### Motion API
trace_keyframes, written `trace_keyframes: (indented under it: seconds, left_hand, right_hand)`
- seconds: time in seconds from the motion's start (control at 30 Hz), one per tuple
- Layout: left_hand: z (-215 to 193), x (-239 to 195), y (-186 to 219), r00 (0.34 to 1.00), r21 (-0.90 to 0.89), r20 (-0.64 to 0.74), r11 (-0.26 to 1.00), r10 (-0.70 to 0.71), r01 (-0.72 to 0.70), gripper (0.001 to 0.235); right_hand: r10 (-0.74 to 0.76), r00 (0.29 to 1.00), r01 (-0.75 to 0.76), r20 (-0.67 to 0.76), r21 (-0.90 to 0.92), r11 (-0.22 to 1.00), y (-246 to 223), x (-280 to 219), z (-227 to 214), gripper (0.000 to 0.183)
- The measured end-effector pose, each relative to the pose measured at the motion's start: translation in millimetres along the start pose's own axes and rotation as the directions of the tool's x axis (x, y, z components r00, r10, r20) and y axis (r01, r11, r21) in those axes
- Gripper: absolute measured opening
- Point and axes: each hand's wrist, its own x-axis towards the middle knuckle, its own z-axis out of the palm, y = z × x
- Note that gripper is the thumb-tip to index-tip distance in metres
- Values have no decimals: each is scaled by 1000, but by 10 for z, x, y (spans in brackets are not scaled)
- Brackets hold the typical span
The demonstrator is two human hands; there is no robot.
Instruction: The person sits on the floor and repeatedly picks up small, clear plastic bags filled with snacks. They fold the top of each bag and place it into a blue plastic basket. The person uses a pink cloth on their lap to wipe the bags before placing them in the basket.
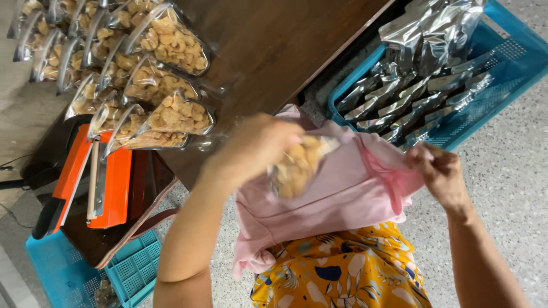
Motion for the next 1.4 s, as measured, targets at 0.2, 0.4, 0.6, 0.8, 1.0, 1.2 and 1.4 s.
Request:
trace_keyframes:
  seconds: [0.2, 0.4, 0.6, 0.8, 1.0, 1.2, 1.4]
  left_hand:
    - [-665, 22, -950, 842, 344, -539, 916, 13, 206, 6]
    - [-612, 388, -2135, 690, 295, -721, 871, -67, 393, 5]
    - [-592, 334, -2416, 621, 267, -753, 762, -218, 590, 17]
    - [-709, 152, -1994, 711, 274, -627, 764, -319, 584, 47]
    - [-523, 29, -1599, 668, 326, -734, 798, -125, 507, 41]
    - [-351, 75, -1397, 654, 373, -756, 811, -17, 452, 33]
    - [-128, 214, -1052, 705, 228, -710, 948, 6, 222, 23]
  right_hand:
    - [-74, 993, -38, -90, -851, 525, 1469, 586, 328, 42]
    - [291, 944, -149, 157, -582, 799, 1946, 715, 772, 58]
    - [440, 681, 516, 585, -810, 278, 1700, 1246, 691, 46]
    - [362, 929, -298, -77, -735, 609, 909, 2663, 88, 50]
    - [-65, 997, 76, 50, -865, 495, 462, 4001, -137, 50]
    - [50, 997, 46, 60, -967, 249, 263, 4395, -88, 53]
    - [82, 958, 251, 274, -942, 221, 211, 4292, -12, 36]
